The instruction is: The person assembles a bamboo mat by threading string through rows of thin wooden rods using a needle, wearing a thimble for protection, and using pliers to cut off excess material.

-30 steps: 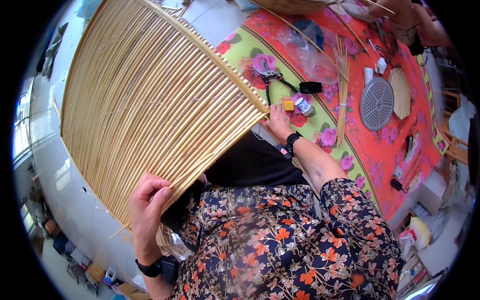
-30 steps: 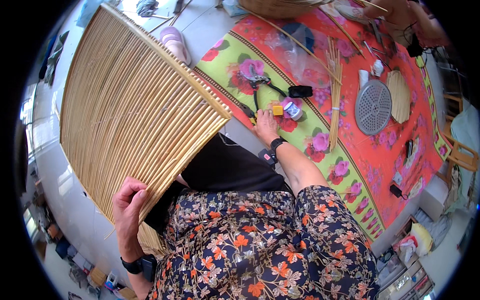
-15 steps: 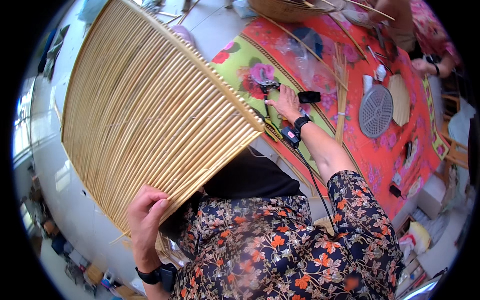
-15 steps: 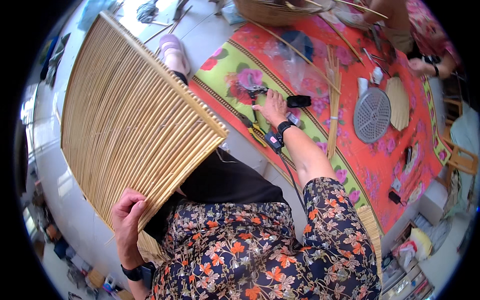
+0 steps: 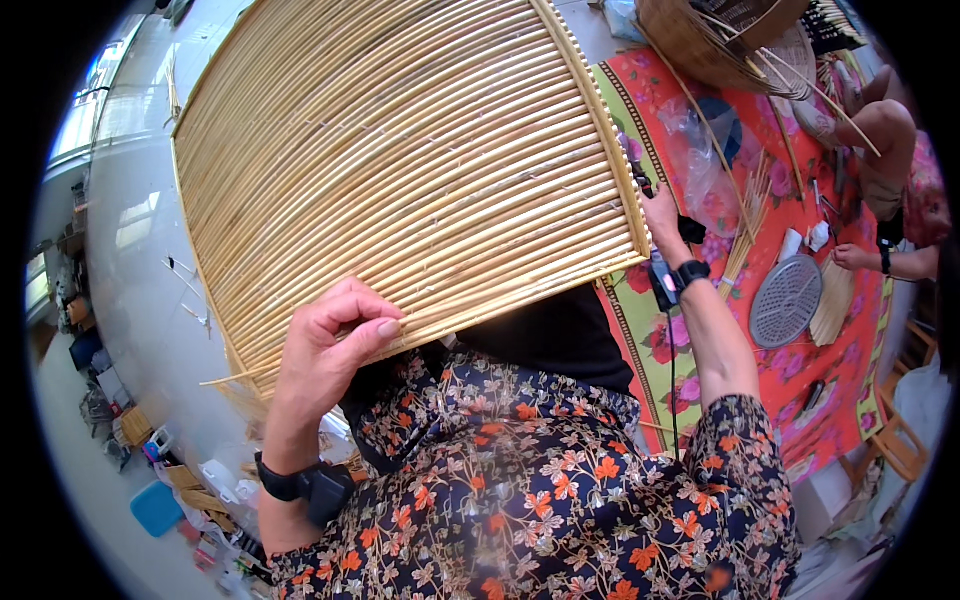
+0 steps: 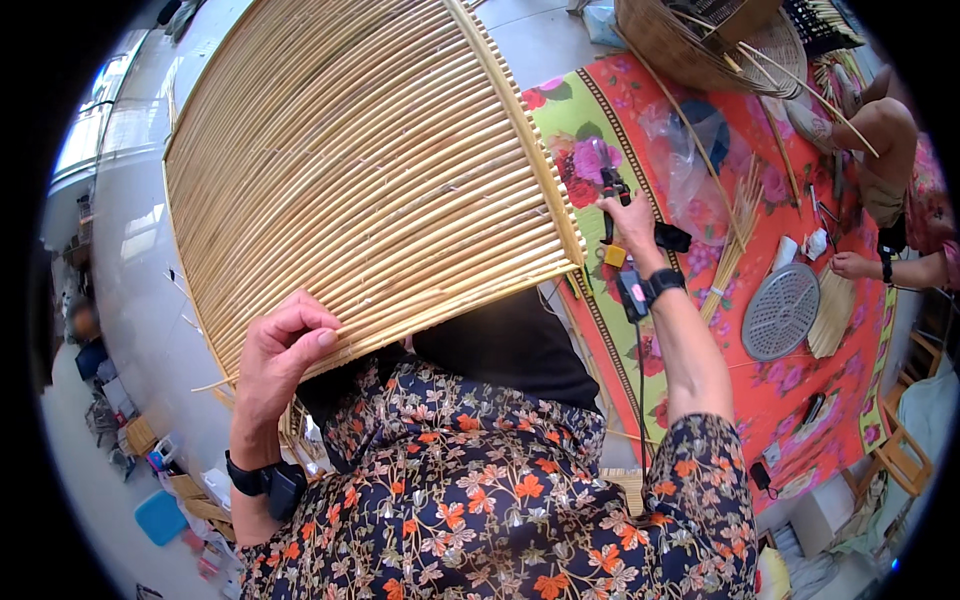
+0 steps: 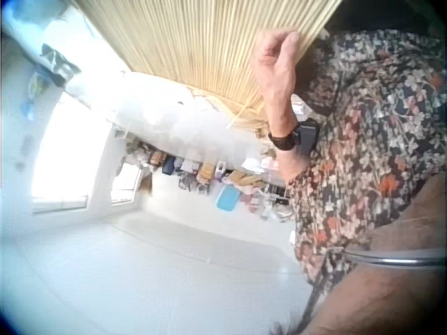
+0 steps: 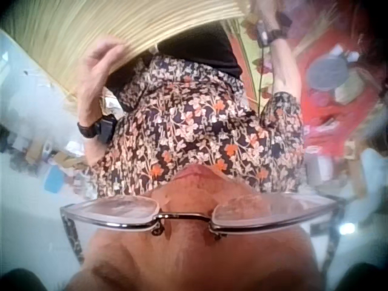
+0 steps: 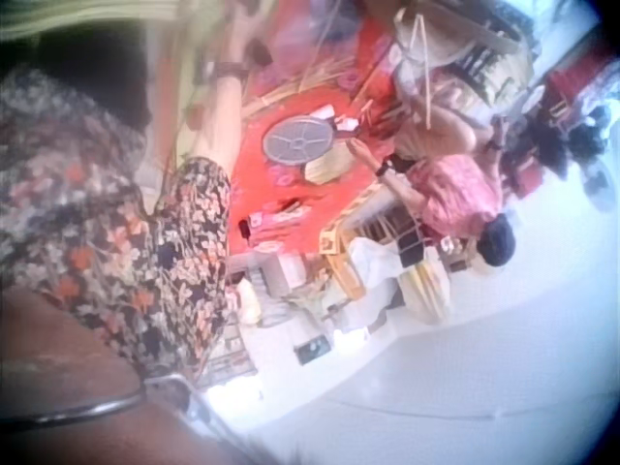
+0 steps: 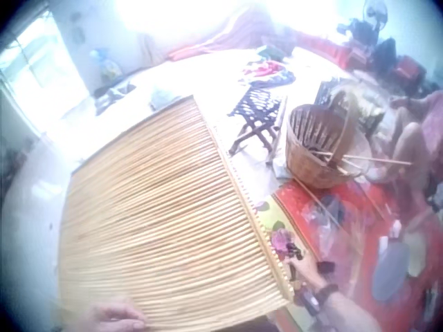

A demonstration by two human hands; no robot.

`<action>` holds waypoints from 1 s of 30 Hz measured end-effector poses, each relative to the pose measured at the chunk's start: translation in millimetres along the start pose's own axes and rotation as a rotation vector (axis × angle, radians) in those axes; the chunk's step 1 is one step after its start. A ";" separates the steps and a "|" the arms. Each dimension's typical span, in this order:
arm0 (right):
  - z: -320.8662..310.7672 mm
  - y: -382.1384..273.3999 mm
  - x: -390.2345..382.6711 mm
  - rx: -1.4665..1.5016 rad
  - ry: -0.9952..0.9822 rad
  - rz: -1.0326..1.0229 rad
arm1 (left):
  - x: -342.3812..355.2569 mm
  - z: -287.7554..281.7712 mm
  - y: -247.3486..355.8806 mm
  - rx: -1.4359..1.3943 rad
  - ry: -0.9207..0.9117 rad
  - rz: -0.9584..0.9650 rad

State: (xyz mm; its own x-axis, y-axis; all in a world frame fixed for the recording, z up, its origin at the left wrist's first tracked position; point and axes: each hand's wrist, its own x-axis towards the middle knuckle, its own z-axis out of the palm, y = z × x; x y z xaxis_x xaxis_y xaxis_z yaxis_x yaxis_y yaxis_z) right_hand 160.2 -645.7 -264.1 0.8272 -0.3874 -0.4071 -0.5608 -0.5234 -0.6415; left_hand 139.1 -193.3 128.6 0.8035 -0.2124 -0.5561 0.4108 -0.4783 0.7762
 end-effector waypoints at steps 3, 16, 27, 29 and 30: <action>-37.9 -18.9 -35.2 0.801 -0.168 0.052 | 1.3 -2.8 -7.0 -0.023 0.003 0.032; -155.7 -203.9 -288.5 0.529 -0.712 -0.288 | 24.5 7.4 -32.1 -0.083 0.012 0.151; -111.9 -219.0 -295.0 0.532 -0.645 -0.074 | 35.0 20.1 -48.7 -0.074 0.058 0.260; -111.8 -223.5 -294.5 0.560 -0.649 -0.046 | 35.2 21.2 -49.9 -0.064 0.066 0.269; -114.0 -225.2 -295.4 0.548 -0.642 -0.044 | 34.9 21.4 -50.1 -0.058 0.072 0.272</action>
State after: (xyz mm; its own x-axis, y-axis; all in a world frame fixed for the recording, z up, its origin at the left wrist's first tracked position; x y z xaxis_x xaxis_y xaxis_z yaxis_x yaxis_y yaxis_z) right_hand 38.2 -499.9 74.7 0.8005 0.2177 -0.5584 -0.5681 -0.0213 -0.8227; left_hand 137.4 -195.0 63.9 0.9154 -0.2642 -0.3038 0.1977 -0.3623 0.9108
